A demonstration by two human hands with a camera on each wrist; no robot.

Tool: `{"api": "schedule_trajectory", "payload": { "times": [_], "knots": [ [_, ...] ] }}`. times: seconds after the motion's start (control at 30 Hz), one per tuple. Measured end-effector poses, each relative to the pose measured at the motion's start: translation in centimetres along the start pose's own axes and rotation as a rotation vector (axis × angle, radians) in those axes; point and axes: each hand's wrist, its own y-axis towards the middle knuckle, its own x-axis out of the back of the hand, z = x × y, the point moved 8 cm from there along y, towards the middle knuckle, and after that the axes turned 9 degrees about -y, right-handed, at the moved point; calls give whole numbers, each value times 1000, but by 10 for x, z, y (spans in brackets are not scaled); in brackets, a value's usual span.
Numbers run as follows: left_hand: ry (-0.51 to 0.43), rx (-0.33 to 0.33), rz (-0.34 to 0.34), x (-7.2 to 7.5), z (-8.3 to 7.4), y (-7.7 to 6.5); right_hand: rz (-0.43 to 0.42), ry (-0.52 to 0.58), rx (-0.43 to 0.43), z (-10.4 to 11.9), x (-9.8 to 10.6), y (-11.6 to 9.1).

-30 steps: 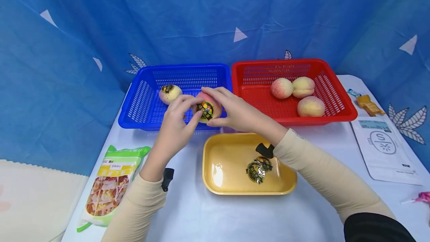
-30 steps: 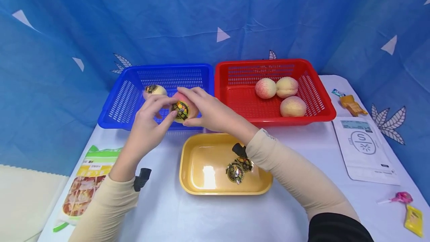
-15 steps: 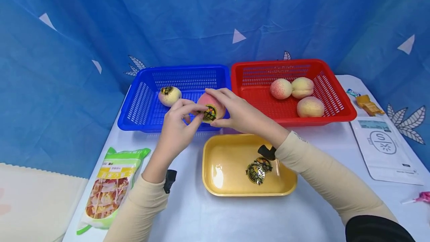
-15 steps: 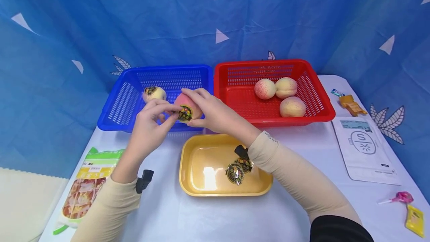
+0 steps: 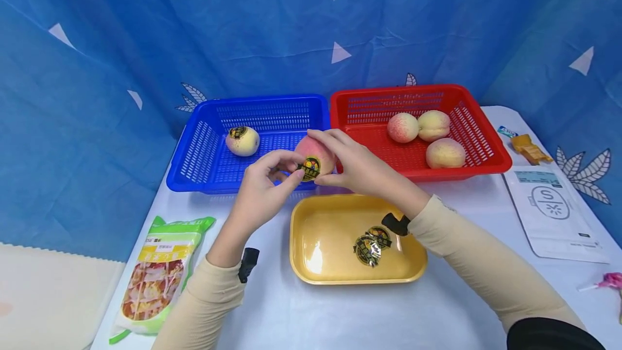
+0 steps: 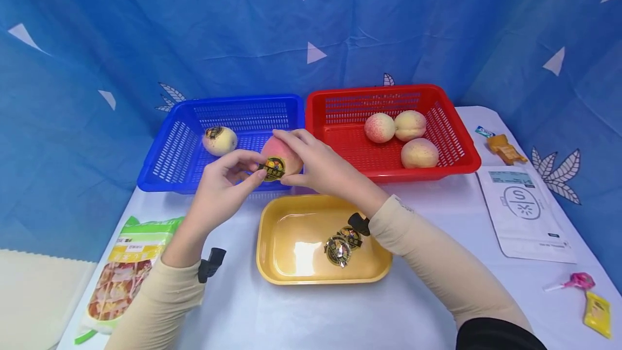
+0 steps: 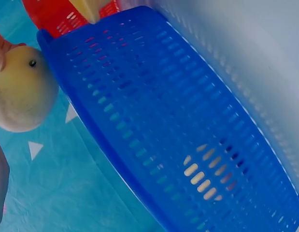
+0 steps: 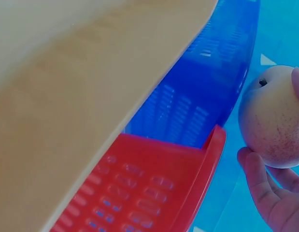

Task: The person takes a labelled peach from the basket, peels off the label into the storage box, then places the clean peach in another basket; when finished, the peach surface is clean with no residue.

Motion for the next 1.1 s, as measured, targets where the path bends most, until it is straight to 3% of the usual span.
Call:
{"api": "schedule_trajectory", "payload": {
  "times": [0.1, 0.2, 0.27, 0.33, 0.57, 0.67, 0.77, 0.9, 1.1],
  "knots": [
    [-161, 35, 29, -8, 0, -2, -4, 6, -33, -9, 5, -5],
    [-326, 90, 104, -24, 1, -10, -23, 26, -67, -19, 13, -12],
    [-385, 129, 184, -40, 2, -17, -47, 34, -91, -27, 20, -17],
    [-387, 168, 273, -57, 7, -25, -67, 33, -113, -35, 26, -23],
    [-199, 243, 489, -109, 30, -48, -115, 20, -169, -63, 36, -45],
    [-83, 213, 582, -129, 38, -57, -127, 35, -198, -75, 38, -53],
    [46, 141, 644, -143, 44, -63, -128, 41, -239, -86, 37, -59],
    [225, 40, 667, -152, 48, -67, -131, 52, -274, -96, 37, -66],
    [395, -15, 613, -154, 55, -62, -168, 61, -285, -104, 40, -73]
  ]
}}
